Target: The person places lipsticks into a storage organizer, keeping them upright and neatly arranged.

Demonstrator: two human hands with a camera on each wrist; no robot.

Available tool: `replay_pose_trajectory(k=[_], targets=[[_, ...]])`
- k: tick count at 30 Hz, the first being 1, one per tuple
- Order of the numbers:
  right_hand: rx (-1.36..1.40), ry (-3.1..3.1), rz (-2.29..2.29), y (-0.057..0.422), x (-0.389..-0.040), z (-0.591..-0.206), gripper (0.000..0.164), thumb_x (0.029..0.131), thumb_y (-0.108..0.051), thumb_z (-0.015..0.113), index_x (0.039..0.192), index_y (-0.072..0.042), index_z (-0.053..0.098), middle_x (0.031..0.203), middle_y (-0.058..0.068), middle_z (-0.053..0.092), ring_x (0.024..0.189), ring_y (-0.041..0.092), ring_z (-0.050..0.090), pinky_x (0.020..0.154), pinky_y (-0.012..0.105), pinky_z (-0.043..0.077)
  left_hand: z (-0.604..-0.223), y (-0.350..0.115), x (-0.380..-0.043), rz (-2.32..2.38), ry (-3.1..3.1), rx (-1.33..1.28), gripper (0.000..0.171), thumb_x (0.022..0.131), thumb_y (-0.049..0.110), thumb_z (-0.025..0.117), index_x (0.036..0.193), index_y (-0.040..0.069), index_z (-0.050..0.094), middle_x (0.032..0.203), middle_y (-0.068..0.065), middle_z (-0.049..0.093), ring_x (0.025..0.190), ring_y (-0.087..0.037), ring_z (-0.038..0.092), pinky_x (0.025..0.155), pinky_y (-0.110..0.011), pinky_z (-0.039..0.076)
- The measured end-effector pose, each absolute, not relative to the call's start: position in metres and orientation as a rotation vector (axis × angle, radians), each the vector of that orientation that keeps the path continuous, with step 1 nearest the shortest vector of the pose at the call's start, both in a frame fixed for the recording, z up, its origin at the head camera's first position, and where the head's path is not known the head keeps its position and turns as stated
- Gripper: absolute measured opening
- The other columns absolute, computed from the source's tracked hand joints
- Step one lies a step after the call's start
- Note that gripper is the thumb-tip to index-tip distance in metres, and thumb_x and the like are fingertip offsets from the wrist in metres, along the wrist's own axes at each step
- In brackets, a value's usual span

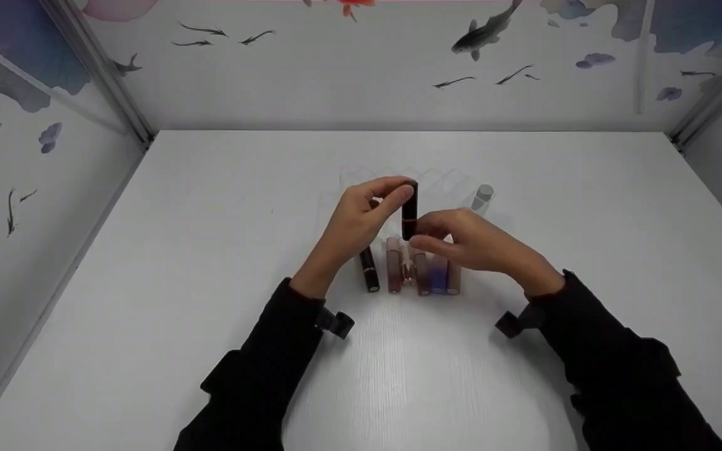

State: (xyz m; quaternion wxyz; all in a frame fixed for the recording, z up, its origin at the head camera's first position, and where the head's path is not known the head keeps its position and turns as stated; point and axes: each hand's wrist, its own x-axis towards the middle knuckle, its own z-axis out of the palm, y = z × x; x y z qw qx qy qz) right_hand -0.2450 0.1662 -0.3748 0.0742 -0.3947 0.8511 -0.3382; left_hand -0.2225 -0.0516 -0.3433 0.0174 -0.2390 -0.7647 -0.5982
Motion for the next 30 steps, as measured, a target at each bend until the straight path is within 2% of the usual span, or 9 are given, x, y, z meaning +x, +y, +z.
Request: replay_pose_trajectory(k=[3,8,11,15,21,24,30], targets=[[-1.182,2.641,-1.008,0.172,-0.247,-0.37,0.037,0.092,-0.039,0.058,0.121,-0.015,0.061,0.104,-0.003,0.067,0.089,0.01,0.063,0.075,0.03,0.052,-0.341,-0.053,-0.222,-1.862,-2.336,-0.728,0.029,0.097,0.021,0.054,0.12,0.005,0.063,0.105,-0.007,0.067,0.094,-0.018,0.057,0.074,-0.025,0.045],[-1.115,2.831,-1.121,0.185,-0.253,-0.361,0.074,0.082,-0.038,0.071,0.145,-0.023,0.035,0.128,0.003,0.052,0.115,0.018,0.053,0.096,0.04,0.046,-0.336,-0.06,-0.222,-1.813,-2.275,-0.665,0.029,0.095,0.019,0.056,0.12,0.005,0.063,0.11,-0.007,0.067,0.098,-0.012,0.058,0.082,-0.027,0.047],[-1.012,2.934,-1.148,0.192,-0.257,-0.358,0.093,0.075,-0.041,0.077,0.149,-0.031,0.021,0.139,0.005,0.042,0.129,0.021,0.041,0.106,0.045,0.037,-0.334,-0.064,-0.222,-1.772,-2.237,-0.621,0.03,0.095,0.018,0.058,0.121,0.004,0.062,0.113,-0.007,0.066,0.1,-0.012,0.057,0.085,-0.029,0.046],[-0.818,3.001,-1.105,0.201,-0.263,-0.359,0.103,0.071,-0.047,0.079,0.15,-0.035,0.014,0.148,0.006,0.032,0.137,0.024,0.029,0.11,0.052,0.029,-0.332,-0.069,-0.224,-1.721,-2.19,-0.594,0.032,0.094,0.016,0.058,0.123,0.003,0.061,0.113,-0.009,0.065,0.102,-0.014,0.057,0.087,-0.03,0.045],[-0.579,2.928,-1.012,0.211,-0.272,-0.369,0.117,0.067,-0.057,0.077,0.152,-0.027,0.004,0.155,0.01,0.02,0.142,0.028,0.021,0.109,0.058,0.024,-0.332,-0.072,-0.227,-1.638,-2.167,-0.561,0.031,0.094,0.015,0.058,0.123,0.003,0.06,0.11,-0.01,0.064,0.105,-0.014,0.058,0.089,-0.03,0.045],[-0.505,2.889,-0.968,0.214,-0.277,-0.373,0.121,0.066,-0.059,0.077,0.153,-0.022,0.001,0.156,0.012,0.017,0.142,0.031,0.022,0.11,0.058,0.024,-0.334,-0.074,-0.229,-1.636,-2.152,-0.551,0.031,0.094,0.014,0.057,0.124,0.004,0.06,0.11,-0.01,0.064,0.107,-0.014,0.057,0.091,-0.032,0.045],[-0.347,2.84,-0.911,0.218,-0.282,-0.377,0.125,0.063,-0.065,0.075,0.152,-0.013,0.003,0.155,0.014,0.022,0.14,0.033,0.025,0.11,0.057,0.025,-0.338,-0.08,-0.232,-1.641,-2.134,-0.533,0.032,0.095,0.014,0.057,0.124,0.002,0.059,0.11,-0.011,0.063,0.107,-0.015,0.057,0.092,-0.036,0.045]])
